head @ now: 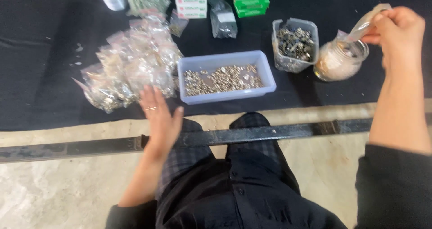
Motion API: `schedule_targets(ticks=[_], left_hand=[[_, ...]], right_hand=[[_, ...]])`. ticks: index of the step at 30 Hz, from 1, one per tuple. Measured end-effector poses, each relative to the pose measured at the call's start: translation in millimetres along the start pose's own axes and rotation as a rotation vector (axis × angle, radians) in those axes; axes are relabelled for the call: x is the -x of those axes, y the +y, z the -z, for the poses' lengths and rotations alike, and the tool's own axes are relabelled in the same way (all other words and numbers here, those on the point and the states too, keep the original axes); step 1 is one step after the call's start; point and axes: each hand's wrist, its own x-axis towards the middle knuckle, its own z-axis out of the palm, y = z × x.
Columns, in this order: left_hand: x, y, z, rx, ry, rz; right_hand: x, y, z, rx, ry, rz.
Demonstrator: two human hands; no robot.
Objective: Packaging small metal components into individual plastic bags and sealing them manually.
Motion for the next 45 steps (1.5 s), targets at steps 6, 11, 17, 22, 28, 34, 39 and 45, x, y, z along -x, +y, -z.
schedule_targets(ticks=[6, 11, 17, 22, 28, 34, 39, 45], left_hand=[[-23, 79, -26, 0.225, 0.089, -0.391], [-35, 125, -21, 0.226, 0.119, -0.52], [-33, 136, 0, 0.26, 0.087, -0.506], [-28, 136, 9, 0.372, -0.01, -0.509], [-30, 132, 16, 0.704, -0.089, -0.315], [-30, 128, 20, 0.749, -0.159, -0.173], [-16, 141, 34, 0.66, -0.335, -0.206], [-9, 106, 36, 0.962, -0.427, 0.061]], right_hand=[[113, -36, -122, -0.865, -0.673, -0.15], [219, -85, -207, -0.852, -0.562, -0.309], [256, -72, -233, -0.79, -0.616, -0.502], [268, -67, -231, -0.775, -0.676, -0.536], [268, -79, -217, -0.46, -0.626, -0.399], [262, -130, -174, -0.131, -0.464, 0.154], [283, -169, -169, 0.365, -0.797, 0.615], [234, -122, -181, -0.012, -0.828, 0.115]])
